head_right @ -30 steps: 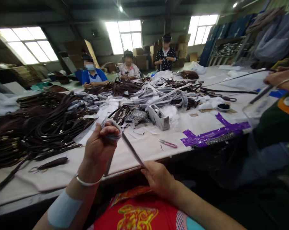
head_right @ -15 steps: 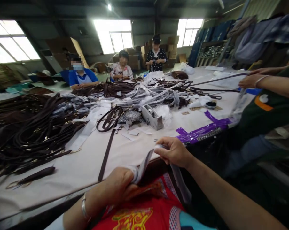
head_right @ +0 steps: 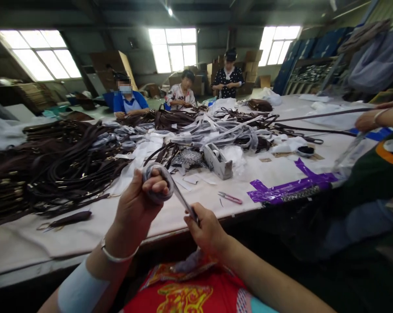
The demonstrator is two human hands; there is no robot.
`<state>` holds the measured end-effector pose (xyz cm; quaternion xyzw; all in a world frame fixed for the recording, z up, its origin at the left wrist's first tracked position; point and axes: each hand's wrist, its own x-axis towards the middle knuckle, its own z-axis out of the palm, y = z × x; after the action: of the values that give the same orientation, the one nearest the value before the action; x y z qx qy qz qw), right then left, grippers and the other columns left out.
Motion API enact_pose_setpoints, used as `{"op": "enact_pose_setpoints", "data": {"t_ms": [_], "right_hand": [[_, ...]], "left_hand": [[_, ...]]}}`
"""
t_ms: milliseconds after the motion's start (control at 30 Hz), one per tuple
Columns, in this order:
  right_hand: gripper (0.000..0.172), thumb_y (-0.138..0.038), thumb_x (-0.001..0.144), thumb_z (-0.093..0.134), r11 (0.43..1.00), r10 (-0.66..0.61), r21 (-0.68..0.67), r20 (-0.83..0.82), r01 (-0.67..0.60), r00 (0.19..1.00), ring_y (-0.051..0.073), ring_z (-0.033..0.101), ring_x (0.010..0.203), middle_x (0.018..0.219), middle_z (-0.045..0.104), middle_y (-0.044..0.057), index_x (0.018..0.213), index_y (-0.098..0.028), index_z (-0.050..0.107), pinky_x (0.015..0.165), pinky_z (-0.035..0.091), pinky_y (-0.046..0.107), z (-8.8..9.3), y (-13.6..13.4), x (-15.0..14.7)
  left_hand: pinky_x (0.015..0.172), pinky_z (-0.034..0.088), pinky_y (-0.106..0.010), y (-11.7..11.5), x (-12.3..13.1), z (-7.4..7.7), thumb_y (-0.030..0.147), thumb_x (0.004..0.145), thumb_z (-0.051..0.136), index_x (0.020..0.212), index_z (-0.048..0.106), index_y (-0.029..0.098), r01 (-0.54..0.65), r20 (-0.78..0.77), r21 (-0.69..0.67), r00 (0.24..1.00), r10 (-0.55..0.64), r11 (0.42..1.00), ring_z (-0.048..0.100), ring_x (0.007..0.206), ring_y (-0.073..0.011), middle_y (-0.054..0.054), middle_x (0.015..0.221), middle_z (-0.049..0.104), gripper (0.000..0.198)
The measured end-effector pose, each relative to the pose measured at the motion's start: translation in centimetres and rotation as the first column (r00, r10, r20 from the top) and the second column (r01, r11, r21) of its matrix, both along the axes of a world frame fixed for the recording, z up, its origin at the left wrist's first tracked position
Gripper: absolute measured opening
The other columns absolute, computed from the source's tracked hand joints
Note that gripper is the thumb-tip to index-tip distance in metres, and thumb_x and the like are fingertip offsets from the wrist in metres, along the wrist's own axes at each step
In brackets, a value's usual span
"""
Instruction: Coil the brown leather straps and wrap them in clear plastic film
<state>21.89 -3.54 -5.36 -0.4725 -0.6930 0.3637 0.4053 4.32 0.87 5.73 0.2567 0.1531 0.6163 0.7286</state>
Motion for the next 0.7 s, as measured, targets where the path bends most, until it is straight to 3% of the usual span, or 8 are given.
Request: {"op": "enact_pose_setpoints", "data": {"t_ms": [100, 200, 300, 367, 433, 500, 600, 700], "right_hand": [[0.027, -0.042, 0.094, 0.051, 0.994, 0.027, -0.102, -0.037, -0.030, 0.999, 0.012, 0.044, 0.062, 0.068, 0.050, -0.003, 0.080, -0.019, 0.052, 0.059, 0.038, 0.025, -1.3, -0.3, -0.6], [0.037, -0.054, 0.089, 0.057, 0.839, 0.207, -0.439, -0.291, -0.322, 0.934, 0.009, 0.042, 0.046, 0.058, 0.051, -0.005, 0.079, -0.019, 0.051, 0.043, 0.032, 0.020, -0.9, -1.1, -0.3], [0.045, -0.061, 0.084, 0.061, 0.548, 0.250, -0.544, -0.618, -0.635, 0.745, 0.008, 0.042, 0.032, 0.051, 0.058, -0.003, 0.082, -0.016, 0.056, 0.032, 0.028, 0.018, 0.9, -1.5, 0.8], [0.044, -0.060, 0.086, 0.059, 0.500, 0.180, -0.452, -0.780, -0.739, 0.599, 0.008, 0.040, 0.028, 0.047, 0.056, -0.004, 0.079, -0.016, 0.056, 0.030, 0.030, 0.018, 1.9, -1.3, 1.7], [0.040, -0.057, 0.088, 0.057, 0.513, 0.093, -0.375, -0.870, -0.773, 0.484, 0.006, 0.032, 0.026, 0.043, 0.048, -0.008, 0.077, -0.018, 0.054, 0.031, 0.030, 0.018, 2.3, -0.9, 2.4], [0.037, -0.055, 0.088, 0.057, 0.528, 0.050, -0.402, -0.865, -0.748, 0.500, 0.005, 0.024, 0.025, 0.042, 0.042, -0.011, 0.079, -0.019, 0.053, 0.031, 0.029, 0.018, 2.3, -0.2, 3.3], [0.032, -0.049, 0.085, 0.063, 0.634, 0.124, -0.591, -0.558, -0.498, 0.820, 0.005, 0.028, 0.029, 0.049, 0.046, -0.011, 0.088, -0.018, 0.058, 0.034, 0.026, 0.020, 2.5, 1.0, 5.1], [0.029, -0.036, 0.082, 0.070, 0.905, 0.270, -0.358, 0.072, -0.227, 0.960, 0.012, 0.053, 0.051, 0.069, 0.063, -0.002, 0.102, -0.017, 0.066, 0.051, 0.041, 0.024, 3.3, 2.3, 7.0]], "left_hand": [[0.077, 0.054, -0.027, 2.0, -0.4, -0.3, 0.043, 0.090, 0.066, 0.092, 0.065, 0.013, -0.310, -0.143, 0.233, 0.927, 0.348, 0.922, 0.061, 0.069, -0.0113, 0.004, 0.067, 0.051, 0.030], [0.078, 0.053, -0.032, 3.2, -1.2, -2.3, 0.044, 0.091, 0.064, 0.086, 0.063, 0.017, -0.444, -0.394, 0.542, 0.615, 0.683, 0.713, 0.065, 0.076, -0.0173, -0.002, 0.078, 0.064, 0.027], [0.074, 0.048, -0.034, 3.1, -1.8, -5.4, 0.043, 0.087, 0.066, 0.078, 0.062, 0.018, -0.178, -0.541, 0.795, 0.224, 0.811, 0.580, 0.064, 0.073, -0.0214, -0.008, 0.079, 0.069, 0.026], [0.068, 0.044, -0.033, 2.6, -2.0, -7.6, 0.042, 0.083, 0.068, 0.071, 0.061, 0.020, 0.100, -0.554, 0.832, 0.122, 0.823, 0.545, 0.057, 0.063, -0.0207, -0.007, 0.067, 0.064, 0.026], [0.062, 0.039, -0.032, 1.9, -1.9, -9.5, 0.045, 0.081, 0.068, 0.069, 0.058, 0.021, 0.335, -0.585, 0.786, 0.137, 0.799, 0.519, 0.050, 0.057, -0.0194, -0.004, 0.061, 0.057, 0.028], [0.057, 0.035, -0.030, 1.1, -1.7, -11.0, 0.048, 0.080, 0.068, 0.070, 0.056, 0.022, 0.461, -0.652, 0.709, 0.142, 0.744, 0.533, 0.046, 0.055, -0.0181, -0.002, 0.061, 0.053, 0.030], [0.053, 0.027, -0.028, -0.2, -1.5, -12.2, 0.044, 0.084, 0.065, 0.066, 0.051, 0.022, 0.474, -0.775, 0.585, 0.085, 0.627, 0.658, 0.038, 0.051, -0.0149, 0.001, 0.059, 0.047, 0.031], [0.051, 0.022, -0.027, -1.7, -1.4, -12.0, 0.042, 0.088, 0.061, 0.064, 0.051, 0.021, 0.471, -0.898, 0.424, 0.106, 0.427, 0.774, 0.033, 0.050, -0.0123, 0.003, 0.056, 0.044, 0.034]]}}
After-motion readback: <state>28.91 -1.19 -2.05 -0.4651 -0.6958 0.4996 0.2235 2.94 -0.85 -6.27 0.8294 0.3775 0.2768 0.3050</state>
